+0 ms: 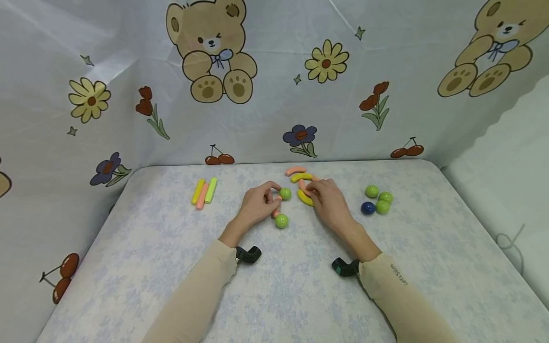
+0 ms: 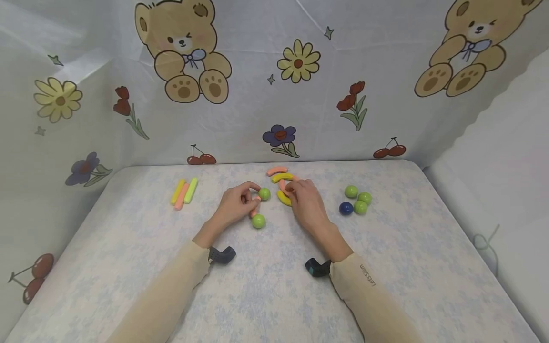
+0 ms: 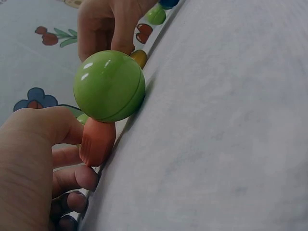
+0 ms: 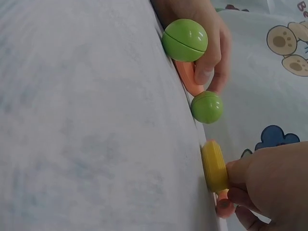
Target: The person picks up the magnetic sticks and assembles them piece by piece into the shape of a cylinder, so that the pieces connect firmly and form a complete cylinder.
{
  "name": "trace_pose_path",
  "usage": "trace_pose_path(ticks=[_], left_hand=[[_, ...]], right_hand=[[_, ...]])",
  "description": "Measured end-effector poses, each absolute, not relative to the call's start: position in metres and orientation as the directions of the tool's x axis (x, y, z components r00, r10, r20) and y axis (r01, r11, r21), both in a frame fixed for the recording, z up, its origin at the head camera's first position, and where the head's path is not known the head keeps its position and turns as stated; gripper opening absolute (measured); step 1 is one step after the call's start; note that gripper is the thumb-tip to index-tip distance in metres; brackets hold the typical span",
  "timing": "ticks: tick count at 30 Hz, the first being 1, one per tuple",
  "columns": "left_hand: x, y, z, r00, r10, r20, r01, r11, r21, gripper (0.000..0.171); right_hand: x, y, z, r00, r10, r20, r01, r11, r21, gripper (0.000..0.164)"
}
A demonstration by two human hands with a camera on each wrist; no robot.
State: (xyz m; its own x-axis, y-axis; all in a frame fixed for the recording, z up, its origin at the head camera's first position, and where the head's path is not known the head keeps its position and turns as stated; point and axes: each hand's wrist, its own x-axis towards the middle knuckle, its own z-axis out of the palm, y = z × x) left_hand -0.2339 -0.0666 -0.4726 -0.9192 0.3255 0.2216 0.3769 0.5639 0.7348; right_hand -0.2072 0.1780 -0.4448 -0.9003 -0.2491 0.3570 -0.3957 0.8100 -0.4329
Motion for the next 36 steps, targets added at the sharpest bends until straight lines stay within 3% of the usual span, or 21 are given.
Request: trace_pose_path(ticks=[9, 22, 30, 36], left_hand=[[-0.232, -0.066, -0.473, -0.922, 0.321, 0.216, 0.371, 0.574, 0.73, 0.025], [-0.234, -0.065, -0.473, -0.921, 0.327, 0.211, 0.372, 0.576, 0.728, 0.025], [-0.233, -0.067, -0.472, -0.9, 0.387, 0.202, 0.4, 0.546, 0.736, 0.014], [-0.232, -0.067, -0.472, -0.856, 0.474, 0.209, 0.453, 0.491, 0.744, 0.004]], right_hand=[[-0.208, 0.182, -0.447, -0.881, -0.307, 0.359, -0.459, 0.739, -0.494, 0.015], [-0.204, 0.181, -0.437, -0.944, -0.188, 0.27, -0.311, 0.777, -0.547, 0.003], [-0.204, 0.18, -0.434, -0.975, -0.086, 0.203, -0.194, 0.775, -0.601, 0.023], [-0.205, 0.182, -0.435, -0.977, -0.08, 0.197, -0.185, 0.779, -0.599, 0.025]])
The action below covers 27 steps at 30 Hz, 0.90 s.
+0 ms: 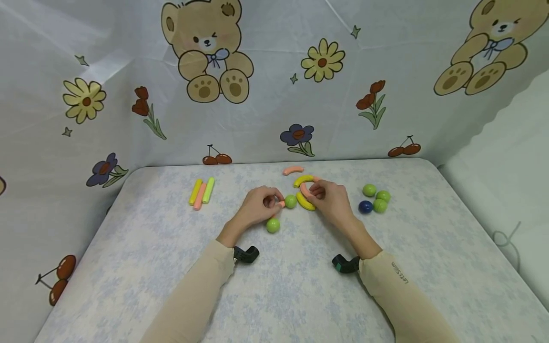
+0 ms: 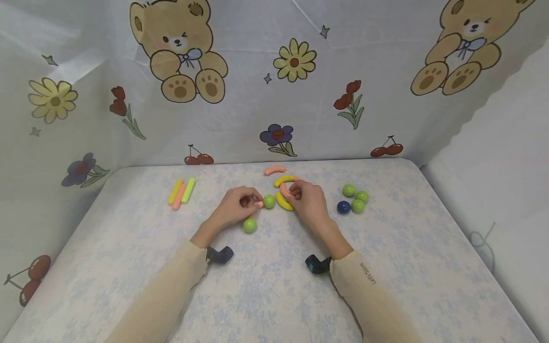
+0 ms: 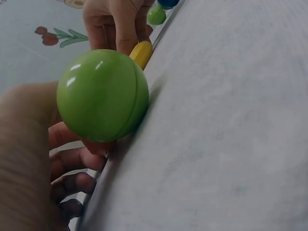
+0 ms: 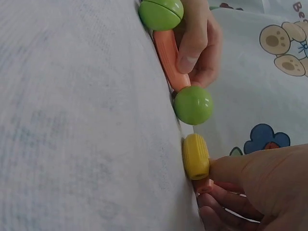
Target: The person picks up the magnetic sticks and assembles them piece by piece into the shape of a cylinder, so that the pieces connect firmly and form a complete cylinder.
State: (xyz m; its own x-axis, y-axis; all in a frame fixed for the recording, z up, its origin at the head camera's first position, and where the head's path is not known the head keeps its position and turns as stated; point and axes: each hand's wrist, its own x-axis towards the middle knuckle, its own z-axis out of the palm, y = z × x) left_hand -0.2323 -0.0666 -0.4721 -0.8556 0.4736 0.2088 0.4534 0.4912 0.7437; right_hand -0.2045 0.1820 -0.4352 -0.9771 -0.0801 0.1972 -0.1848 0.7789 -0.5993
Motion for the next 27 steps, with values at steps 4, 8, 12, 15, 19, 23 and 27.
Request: trace_pose_path(ticks=[4, 8, 12, 15, 19, 23, 27], left_hand=[[-0.232, -0.068, -0.472, -0.822, 0.522, 0.226, 0.491, 0.449, 0.747, 0.004], [-0.234, -0.069, -0.473, -0.807, 0.535, 0.248, 0.514, 0.432, 0.741, 0.004], [-0.235, -0.07, -0.474, -0.812, 0.519, 0.265, 0.516, 0.428, 0.742, 0.004], [-0.235, -0.07, -0.474, -0.82, 0.501, 0.276, 0.514, 0.435, 0.739, 0.004], [-0.238, -0.075, -0.475, -0.841, 0.462, 0.281, 0.498, 0.46, 0.735, 0.003], [-0.243, -0.084, -0.476, -0.868, 0.411, 0.278, 0.464, 0.478, 0.746, 0.003], [-0.245, -0.091, -0.476, -0.882, 0.375, 0.285, 0.447, 0.478, 0.756, 0.004]], right_hand=[[-0.205, 0.181, -0.436, -0.972, -0.086, 0.219, -0.202, 0.784, -0.587, 0.023], [-0.205, 0.181, -0.433, -0.963, -0.07, 0.261, -0.218, 0.775, -0.593, 0.022], [-0.203, 0.181, -0.427, -0.956, -0.059, 0.287, -0.237, 0.729, -0.643, 0.022], [-0.202, 0.181, -0.424, -0.962, -0.069, 0.266, -0.24, 0.679, -0.694, 0.022], [-0.199, 0.18, -0.421, -0.968, -0.111, 0.226, -0.245, 0.624, -0.742, 0.022], [-0.199, 0.177, -0.418, -0.968, -0.159, 0.196, -0.252, 0.571, -0.781, 0.021], [-0.2, 0.176, -0.418, -0.966, -0.208, 0.152, -0.242, 0.529, -0.813, 0.023]])
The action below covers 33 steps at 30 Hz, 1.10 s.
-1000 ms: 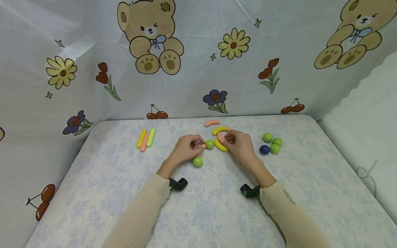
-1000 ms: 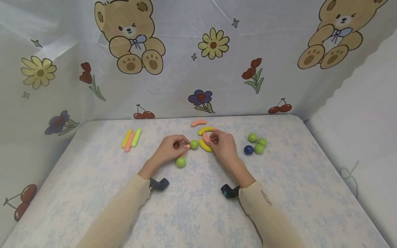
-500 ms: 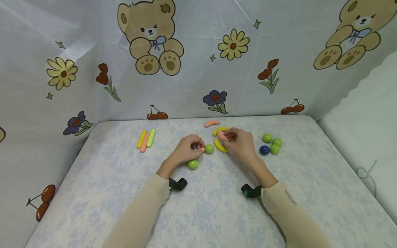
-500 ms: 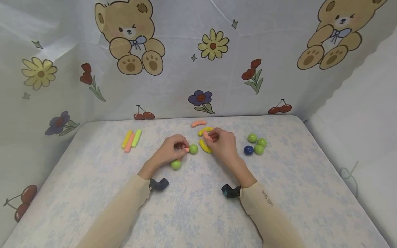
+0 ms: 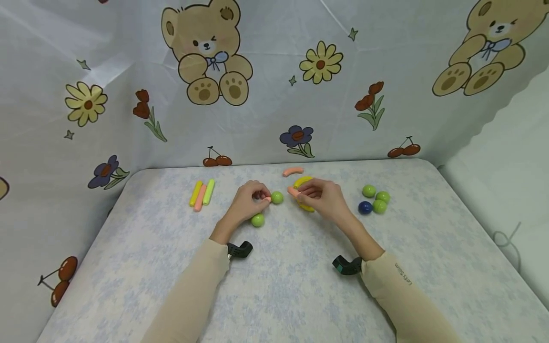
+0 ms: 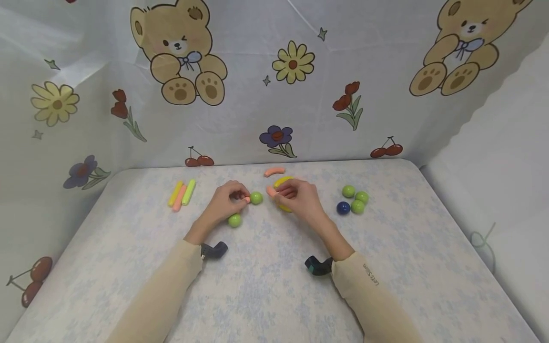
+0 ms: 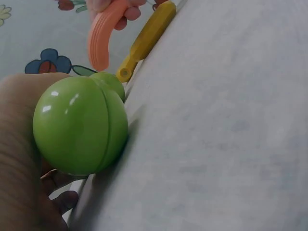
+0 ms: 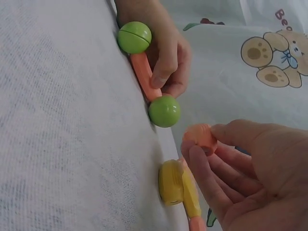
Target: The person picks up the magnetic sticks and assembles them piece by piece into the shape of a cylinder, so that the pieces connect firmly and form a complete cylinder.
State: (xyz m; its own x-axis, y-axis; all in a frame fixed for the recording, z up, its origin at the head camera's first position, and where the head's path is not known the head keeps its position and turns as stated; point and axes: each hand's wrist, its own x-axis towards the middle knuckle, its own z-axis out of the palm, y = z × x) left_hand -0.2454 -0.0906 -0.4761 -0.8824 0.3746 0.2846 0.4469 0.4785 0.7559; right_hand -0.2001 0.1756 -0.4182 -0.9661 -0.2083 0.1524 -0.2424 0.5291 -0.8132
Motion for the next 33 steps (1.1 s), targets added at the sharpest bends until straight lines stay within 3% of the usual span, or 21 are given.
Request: trace_pose_path(ticks=[11, 23, 26, 33], left_hand=[[-0.246, -0.091, -0.475, -0.884, 0.372, 0.282, 0.448, 0.506, 0.738, 0.004], [-0.245, -0.09, -0.474, -0.886, 0.37, 0.28, 0.445, 0.504, 0.74, 0.006], [-0.246, -0.09, -0.475, -0.884, 0.373, 0.283, 0.449, 0.506, 0.736, 0.006], [-0.246, -0.091, -0.475, -0.882, 0.375, 0.286, 0.453, 0.504, 0.736, 0.009]], right_hand=[[-0.203, 0.183, -0.426, -0.948, -0.316, 0.031, -0.177, 0.445, -0.878, 0.022], [-0.206, 0.188, -0.423, -0.918, -0.377, -0.123, -0.016, 0.345, -0.939, 0.029], [-0.203, 0.184, -0.423, -0.931, -0.35, -0.104, -0.028, 0.353, -0.935, 0.029], [-0.197, 0.171, -0.43, -0.944, -0.321, 0.073, -0.237, 0.51, -0.827, 0.02]])
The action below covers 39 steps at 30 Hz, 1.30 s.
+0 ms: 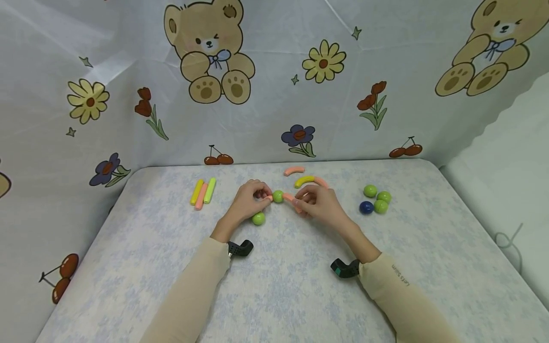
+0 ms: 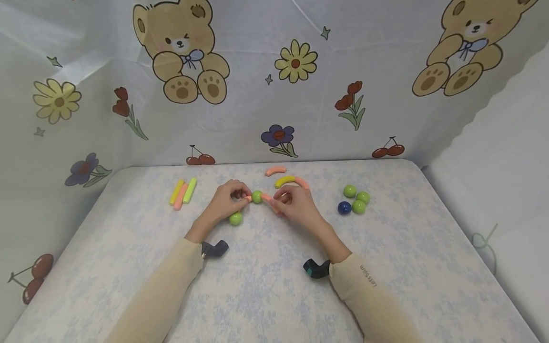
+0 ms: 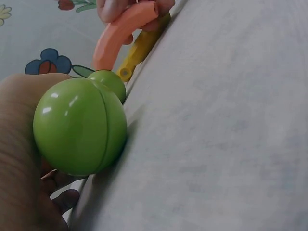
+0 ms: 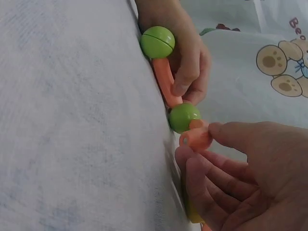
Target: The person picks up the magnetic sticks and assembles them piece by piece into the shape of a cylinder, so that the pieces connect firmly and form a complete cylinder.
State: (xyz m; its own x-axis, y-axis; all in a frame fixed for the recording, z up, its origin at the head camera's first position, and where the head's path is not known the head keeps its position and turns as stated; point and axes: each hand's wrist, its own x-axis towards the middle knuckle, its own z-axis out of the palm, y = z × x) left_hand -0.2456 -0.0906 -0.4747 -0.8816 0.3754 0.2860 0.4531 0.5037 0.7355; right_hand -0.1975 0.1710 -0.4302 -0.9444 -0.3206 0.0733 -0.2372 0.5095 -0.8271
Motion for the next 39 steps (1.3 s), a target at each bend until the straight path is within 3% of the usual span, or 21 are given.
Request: trace_pose_path(ticks=[7, 13, 22, 26, 29, 34, 39], left_hand=[[-0.246, -0.09, -0.476, -0.876, 0.384, 0.291, 0.462, 0.498, 0.734, 0.006], [-0.247, -0.091, -0.477, -0.871, 0.392, 0.296, 0.47, 0.491, 0.733, 0.005], [-0.247, -0.091, -0.476, -0.867, 0.401, 0.295, 0.472, 0.476, 0.742, 0.007], [-0.247, -0.092, -0.475, -0.867, 0.4, 0.296, 0.472, 0.471, 0.745, 0.006], [-0.247, -0.092, -0.475, -0.867, 0.399, 0.298, 0.473, 0.469, 0.746, 0.006], [-0.246, -0.092, -0.476, -0.867, 0.398, 0.3, 0.472, 0.466, 0.748, 0.005], [-0.245, -0.091, -0.476, -0.868, 0.396, 0.298, 0.471, 0.468, 0.748, 0.006]], right_hand=[[-0.193, 0.163, -0.433, -0.942, -0.297, 0.154, -0.309, 0.597, -0.741, 0.011], [-0.194, 0.158, -0.439, -0.917, -0.275, 0.289, -0.398, 0.675, -0.622, 0.018], [-0.198, 0.157, -0.449, -0.926, -0.137, 0.353, -0.336, 0.724, -0.602, 0.012], [-0.202, 0.165, -0.448, -0.892, -0.057, 0.448, -0.346, 0.724, -0.597, 0.004], [-0.208, 0.177, -0.447, -0.869, -0.026, 0.495, -0.343, 0.754, -0.561, 0.01], [-0.217, 0.195, -0.453, -0.886, -0.088, 0.455, -0.347, 0.777, -0.525, 0.026], [-0.22, 0.203, -0.456, -0.906, -0.128, 0.403, -0.341, 0.785, -0.518, 0.027]])
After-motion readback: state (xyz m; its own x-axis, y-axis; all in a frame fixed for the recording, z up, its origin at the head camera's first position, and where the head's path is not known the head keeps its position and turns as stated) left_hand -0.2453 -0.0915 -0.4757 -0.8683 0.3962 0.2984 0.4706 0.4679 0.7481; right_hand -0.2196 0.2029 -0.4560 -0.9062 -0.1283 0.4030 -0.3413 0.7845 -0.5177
